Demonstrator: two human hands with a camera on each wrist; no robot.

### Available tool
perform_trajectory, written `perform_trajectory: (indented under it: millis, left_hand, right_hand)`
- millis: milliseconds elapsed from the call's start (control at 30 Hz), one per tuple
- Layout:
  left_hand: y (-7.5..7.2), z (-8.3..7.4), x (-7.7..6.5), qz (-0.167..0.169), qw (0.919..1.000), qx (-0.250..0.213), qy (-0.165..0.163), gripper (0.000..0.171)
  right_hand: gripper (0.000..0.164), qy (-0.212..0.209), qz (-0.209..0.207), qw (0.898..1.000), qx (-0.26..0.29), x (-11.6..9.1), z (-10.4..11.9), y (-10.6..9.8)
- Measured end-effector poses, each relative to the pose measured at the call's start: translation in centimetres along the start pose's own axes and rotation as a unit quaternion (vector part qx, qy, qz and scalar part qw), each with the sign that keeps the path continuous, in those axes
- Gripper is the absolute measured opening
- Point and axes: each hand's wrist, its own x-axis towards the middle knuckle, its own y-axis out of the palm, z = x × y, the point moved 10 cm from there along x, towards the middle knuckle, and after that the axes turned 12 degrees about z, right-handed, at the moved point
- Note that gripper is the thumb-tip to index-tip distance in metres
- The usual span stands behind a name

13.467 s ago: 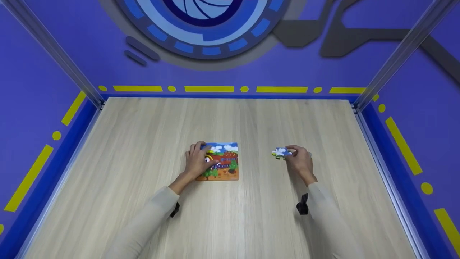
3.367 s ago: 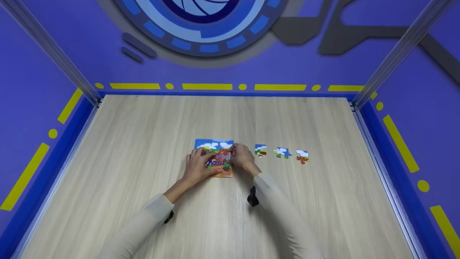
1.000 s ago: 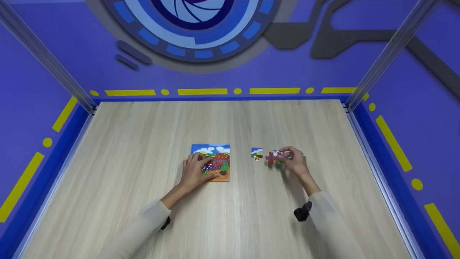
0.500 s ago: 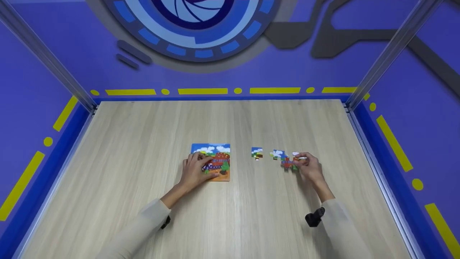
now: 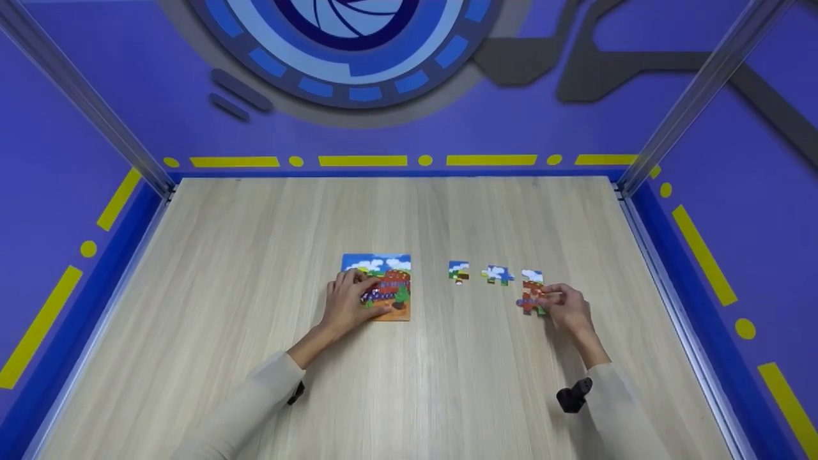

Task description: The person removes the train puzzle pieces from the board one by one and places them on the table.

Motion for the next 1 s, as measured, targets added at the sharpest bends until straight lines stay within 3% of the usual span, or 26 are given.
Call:
perform_trajectory:
  millis: [167,300,700,867,1000]
  left_hand:
    - [0.1,0.1,-0.1,0.006,1.0,-0.002,-0.004,0.064]
    - [0.0,0.0,0.1,0.006,1.0,0.002,-0.005,0.065]
    - [0.0,0.0,0.0,0.008,0.9999,0.01,-0.01,0.065]
    - [0.0,0.0,0.0,0.006,0.9999,0.006,-0.008,0.064]
    - [0.1,0.0,0.1,0.013,0.9999,-0.004,-0.009,0.064]
  right_hand:
    - [0.039,0.021,-0.011,1.0,-0.001,-0.1,-0.8,0.0]
    - [0.037,0.016,-0.036,0.999,-0.036,-0.2,-0.7,-0.2]
    - [0.026,-0.034,-0.103,0.986,-0.129,-0.9,0.7,-0.4]
    - [0.026,-0.034,-0.102,0.985,-0.132,-0.9,0.5,-0.3]
    - [0.036,-0.027,-0.075,0.989,-0.126,-0.8,0.3,-0.2]
